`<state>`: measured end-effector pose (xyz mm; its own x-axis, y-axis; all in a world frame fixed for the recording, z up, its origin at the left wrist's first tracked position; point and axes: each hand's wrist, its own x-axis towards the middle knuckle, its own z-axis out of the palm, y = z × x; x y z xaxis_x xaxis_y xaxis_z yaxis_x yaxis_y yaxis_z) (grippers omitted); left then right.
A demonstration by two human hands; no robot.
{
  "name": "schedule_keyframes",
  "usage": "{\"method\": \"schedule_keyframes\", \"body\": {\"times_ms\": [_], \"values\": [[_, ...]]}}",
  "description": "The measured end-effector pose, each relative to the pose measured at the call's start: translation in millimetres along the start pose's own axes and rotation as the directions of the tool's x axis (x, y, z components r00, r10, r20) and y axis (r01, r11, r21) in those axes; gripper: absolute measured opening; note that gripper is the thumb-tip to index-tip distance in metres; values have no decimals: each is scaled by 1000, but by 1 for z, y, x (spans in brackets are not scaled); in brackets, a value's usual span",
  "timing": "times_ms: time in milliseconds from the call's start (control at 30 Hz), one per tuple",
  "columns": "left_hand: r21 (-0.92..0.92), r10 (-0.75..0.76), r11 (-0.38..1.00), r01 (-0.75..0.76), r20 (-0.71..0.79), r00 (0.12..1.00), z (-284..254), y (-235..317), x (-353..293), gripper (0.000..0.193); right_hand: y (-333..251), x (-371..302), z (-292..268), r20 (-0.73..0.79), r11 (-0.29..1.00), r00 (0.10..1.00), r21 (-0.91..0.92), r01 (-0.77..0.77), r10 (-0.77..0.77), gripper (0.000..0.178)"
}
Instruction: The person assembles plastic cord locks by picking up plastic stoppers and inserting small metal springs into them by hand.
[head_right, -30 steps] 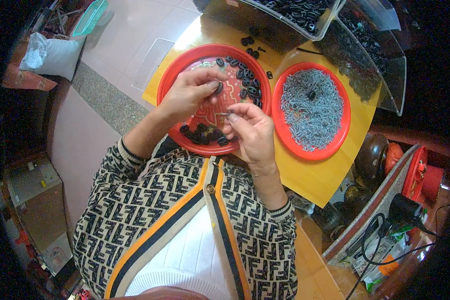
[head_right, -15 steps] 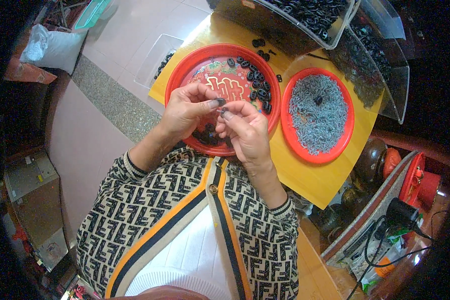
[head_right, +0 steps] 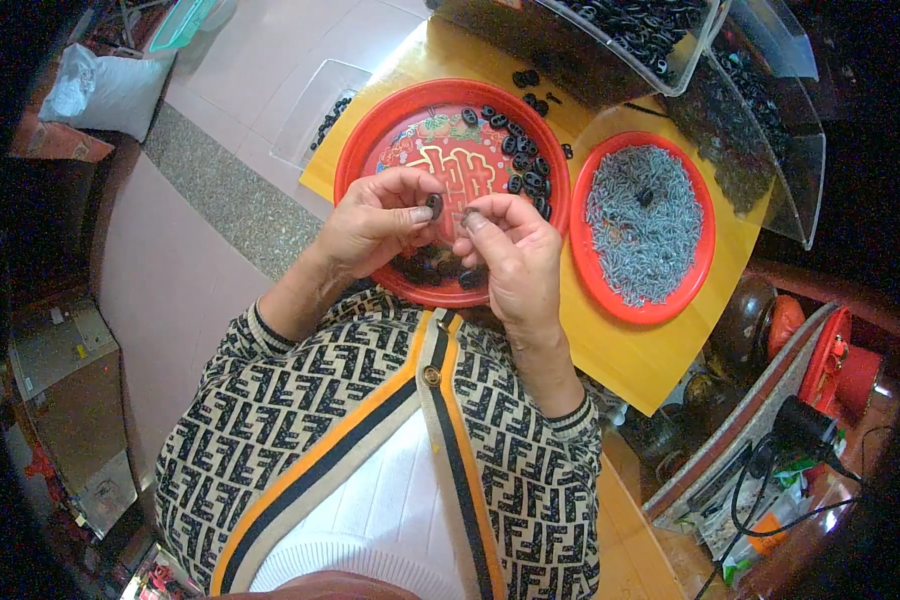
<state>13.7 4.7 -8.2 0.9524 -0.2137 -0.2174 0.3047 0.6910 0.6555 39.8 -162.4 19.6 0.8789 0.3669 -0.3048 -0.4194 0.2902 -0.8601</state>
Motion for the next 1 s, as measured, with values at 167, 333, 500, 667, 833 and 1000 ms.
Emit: {"method": "schedule_keyframes", "body": {"times_ms": [167,333,500,667,833,1000], "values": [[1,26,1000,-26,12,1000,2,0,-2,21,2,-3,7,-46,977,996,-202,62,-72,9],[58,75,995,-78,46,996,5,3,-4,22,2,-4,12,-85,950,989,-298,91,-122,9],[115,70,991,-74,32,997,6,2,-5,22,2,-4,12,-80,949,990,-302,88,-117,8],[200,105,974,-105,11,994,5,-2,-3,22,3,-3,12,-83,941,988,-325,94,-127,8],[239,133,961,-137,35,991,8,-2,-3,22,3,-3,13,-84,940,990,-332,80,-113,7],[277,131,952,-132,22,991,10,-2,-3,21,4,-1,13,-80,950,992,-305,67,-95,8]]}}
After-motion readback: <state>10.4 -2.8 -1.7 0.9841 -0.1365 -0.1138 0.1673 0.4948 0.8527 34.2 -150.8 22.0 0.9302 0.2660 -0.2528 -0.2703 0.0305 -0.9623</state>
